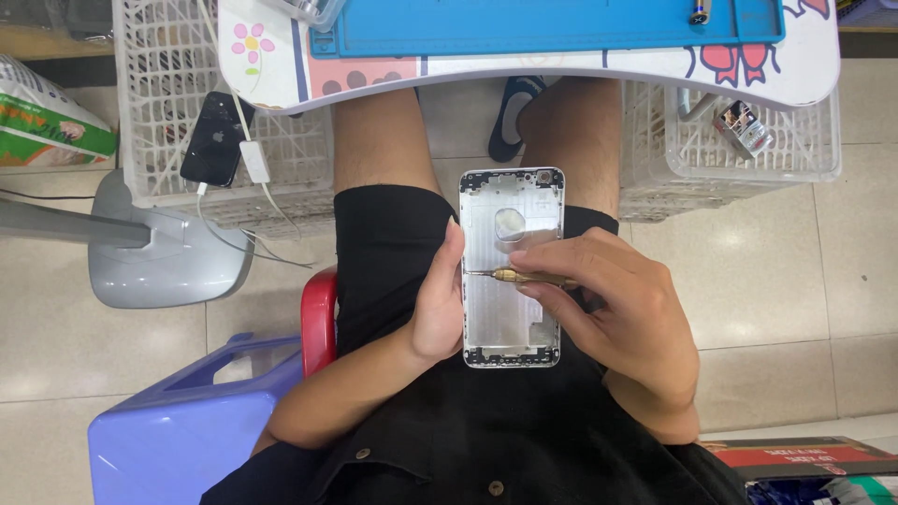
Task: The recorder uses a small screwdriver to remove screws from the interior chassis of a disassembled mobile phone.
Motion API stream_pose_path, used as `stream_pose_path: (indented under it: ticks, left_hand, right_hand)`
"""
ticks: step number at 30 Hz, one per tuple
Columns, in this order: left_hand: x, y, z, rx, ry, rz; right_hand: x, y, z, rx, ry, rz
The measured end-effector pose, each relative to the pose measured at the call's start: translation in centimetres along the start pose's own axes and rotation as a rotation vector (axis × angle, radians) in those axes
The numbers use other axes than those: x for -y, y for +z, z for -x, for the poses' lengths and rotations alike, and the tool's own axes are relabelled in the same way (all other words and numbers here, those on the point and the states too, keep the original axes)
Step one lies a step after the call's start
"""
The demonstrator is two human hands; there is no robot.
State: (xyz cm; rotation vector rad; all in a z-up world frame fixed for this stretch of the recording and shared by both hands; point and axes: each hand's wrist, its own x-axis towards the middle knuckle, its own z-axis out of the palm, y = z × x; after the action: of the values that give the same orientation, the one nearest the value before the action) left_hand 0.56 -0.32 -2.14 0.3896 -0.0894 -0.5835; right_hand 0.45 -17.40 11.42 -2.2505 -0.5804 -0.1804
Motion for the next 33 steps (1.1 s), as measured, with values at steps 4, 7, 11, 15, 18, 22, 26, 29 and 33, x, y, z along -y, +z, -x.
stream_pose_path:
  ticks: [4, 7, 11, 15, 18, 22, 26, 29, 33]
  left_hand:
    - [0.1, 0.1, 0.4, 0.001, 0.011, -0.041]
    - [0.0, 0.4, 0.5, 0.008, 0.007, -0.037]
    - [0.0, 0.3, 0.7, 0.031, 0.008, -0.041]
    - [-0.1, 0.4, 0.7, 0.046, 0.016, -0.055]
    - [-0.2, 0.4, 0.7, 0.048, 0.024, -0.079]
    - [0.1, -0.2, 0.5, 0.058, 0.051, -0.105]
    - [0.2, -0.4, 0.4, 0.051, 0.061, -0.096]
    - [0.1, -0.3, 0.2, 0.021, 0.042, -0.065]
    - [-0.1, -0.1, 0.0, -0.002, 0.022, -0.049]
  right_hand:
    - [0.4, 0.0, 0.2, 0.005, 0.015, 0.012]
    - [0.4, 0.1, 0.5, -0.019, -0.028, -0.005]
    - [0.7, 0.0, 0.7, -0.008, -0.028, -0.011]
    - [0.7, 0.2, 0.8, -0.012, -0.039, -0.020]
    - [0.5, 0.3, 0.8, -0.012, -0.037, -0.010]
    - [0.3, 0.4, 0.6, -0.001, -0.028, -0.059]
    - [0.1, 0.4, 0.5, 0.006, -0.027, -0.049]
    - [-0.1, 0.4, 0.3, 0.005, -0.010, -0.060]
    - [-0.4, 0.5, 0.1, 0.025, 0.011, -0.073]
